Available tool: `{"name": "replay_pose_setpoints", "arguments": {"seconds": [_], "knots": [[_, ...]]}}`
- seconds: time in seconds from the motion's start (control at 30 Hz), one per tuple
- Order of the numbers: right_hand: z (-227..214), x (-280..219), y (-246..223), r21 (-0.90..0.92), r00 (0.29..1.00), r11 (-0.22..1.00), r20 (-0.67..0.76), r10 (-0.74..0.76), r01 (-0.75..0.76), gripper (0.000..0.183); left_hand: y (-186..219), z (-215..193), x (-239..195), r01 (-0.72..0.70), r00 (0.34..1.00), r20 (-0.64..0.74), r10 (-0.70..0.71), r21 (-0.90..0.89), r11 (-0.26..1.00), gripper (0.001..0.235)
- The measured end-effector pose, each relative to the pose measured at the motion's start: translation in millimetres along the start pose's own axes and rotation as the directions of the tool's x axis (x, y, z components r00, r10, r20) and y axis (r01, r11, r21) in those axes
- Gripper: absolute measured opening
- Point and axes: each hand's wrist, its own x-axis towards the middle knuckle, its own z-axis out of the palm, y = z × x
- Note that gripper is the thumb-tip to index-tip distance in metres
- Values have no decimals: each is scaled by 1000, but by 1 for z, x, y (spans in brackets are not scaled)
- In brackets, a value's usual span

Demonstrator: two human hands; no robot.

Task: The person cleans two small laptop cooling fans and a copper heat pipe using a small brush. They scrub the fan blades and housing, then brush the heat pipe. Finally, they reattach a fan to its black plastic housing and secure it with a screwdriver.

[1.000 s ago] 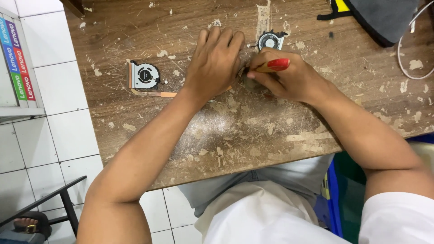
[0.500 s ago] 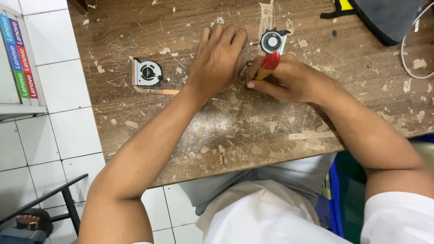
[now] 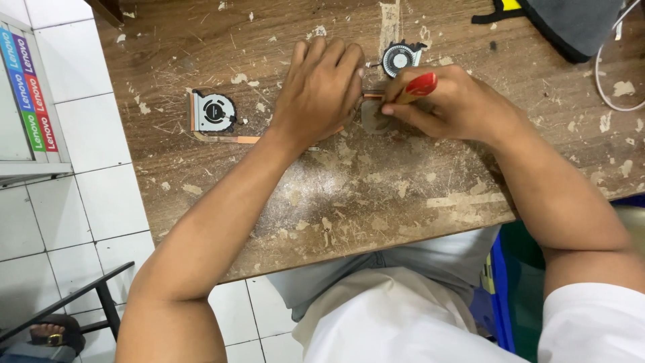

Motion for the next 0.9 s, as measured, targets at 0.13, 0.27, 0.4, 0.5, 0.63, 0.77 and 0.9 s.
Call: {"name": "replay_pose_setpoints", "arguments": {"seconds": [0.13, 0.27, 0.4, 0.5, 0.63, 0.77, 0.9], "knots": [[0, -9, 5, -106, 992, 994, -127, -10, -3, 17, -2, -3, 2, -29, 995, 91, 43, -153, 988, 28], [4, -2, -1, -10, 994, 998, -92, 62, -63, 15, -7, -2, 1, -36, 988, 137, 70, -237, 971, 6], [-4, -3, 1, -125, 998, 992, -56, -15, 8, 12, -8, -2, 1, 11, 981, 190, 40, -261, 965, 12], [-3, -10, 7, -145, 998, 989, -57, -16, 7, 13, -7, -1, 1, 15, 980, 194, 35, -249, 968, 11], [-4, -5, 3, -94, 996, 996, -87, 1, -9, 12, -7, -5, 2, 16, 980, 194, 33, -246, 969, 10], [-5, -7, 3, 36, 999, 999, 50, -13, 11, 8, -9, -1, 0, 36, 977, 210, 19, -252, 967, 11], [-5, -5, 2, -54, 999, 998, -33, 13, -15, 8, -7, -4, 0, 42, 975, 224, 18, -261, 964, 11]]}}
